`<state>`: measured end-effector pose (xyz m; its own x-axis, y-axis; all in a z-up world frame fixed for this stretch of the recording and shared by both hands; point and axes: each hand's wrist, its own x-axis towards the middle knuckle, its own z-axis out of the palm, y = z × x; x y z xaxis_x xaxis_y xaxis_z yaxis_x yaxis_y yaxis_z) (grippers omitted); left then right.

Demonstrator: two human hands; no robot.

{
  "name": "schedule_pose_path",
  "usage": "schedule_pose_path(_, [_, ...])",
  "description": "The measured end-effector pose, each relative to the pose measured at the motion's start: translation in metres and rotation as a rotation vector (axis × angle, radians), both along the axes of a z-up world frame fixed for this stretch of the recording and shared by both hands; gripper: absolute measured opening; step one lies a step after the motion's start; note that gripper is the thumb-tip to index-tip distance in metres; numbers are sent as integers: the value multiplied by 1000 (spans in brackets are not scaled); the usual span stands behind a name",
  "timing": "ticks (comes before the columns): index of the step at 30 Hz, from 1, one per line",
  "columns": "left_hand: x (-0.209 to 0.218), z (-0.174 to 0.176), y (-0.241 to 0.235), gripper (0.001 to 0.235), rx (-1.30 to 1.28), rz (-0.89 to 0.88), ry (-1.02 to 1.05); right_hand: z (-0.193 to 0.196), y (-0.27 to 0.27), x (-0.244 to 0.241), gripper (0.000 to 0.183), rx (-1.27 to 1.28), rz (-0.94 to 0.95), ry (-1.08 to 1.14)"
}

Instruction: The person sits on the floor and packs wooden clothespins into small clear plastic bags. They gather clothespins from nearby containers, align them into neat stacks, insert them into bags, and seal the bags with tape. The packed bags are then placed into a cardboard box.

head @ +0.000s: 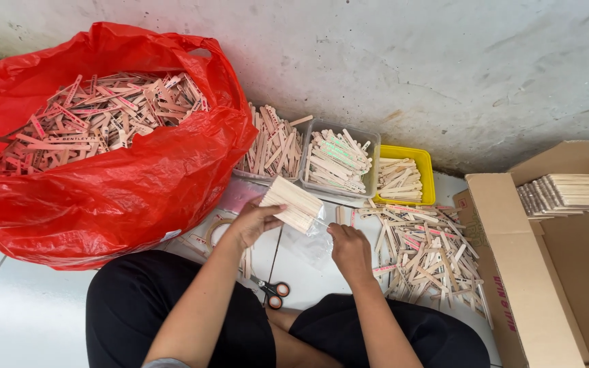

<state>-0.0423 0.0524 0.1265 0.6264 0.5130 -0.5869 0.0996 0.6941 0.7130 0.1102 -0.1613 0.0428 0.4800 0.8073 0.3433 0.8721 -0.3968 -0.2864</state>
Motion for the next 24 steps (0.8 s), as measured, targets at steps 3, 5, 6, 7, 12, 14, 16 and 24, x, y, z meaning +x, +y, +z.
schedule_pose_path(3, [-13,-7,24,47,59,-133,41,46,2,-5,11,82,56,9])
schedule_pose_path(5, [-14,-7,16,59,95,-163,71,44,7,-8,10,87,72,9])
schedule_pose_path(6, [-16,-8,12,71,126,-192,96,43,10,-10,10,87,90,3])
schedule_pose_path(7, [-16,-19,10,71,126,-193,98,31,10,-11,10,88,89,5])
schedule_pose_path(12, [-14,-53,-5,75,178,-104,121,-2,7,-13,14,76,37,6])
schedule_pose_path(14, [-16,-50,-13,72,182,-100,128,-3,3,-14,12,54,52,2])
schedule_pose_path(16, [-12,-54,-14,69,196,-99,129,-5,3,-11,11,42,62,-9])
schedule_pose_path(24, [-15,-45,-21,74,193,-48,128,-9,3,-14,12,107,71,118])
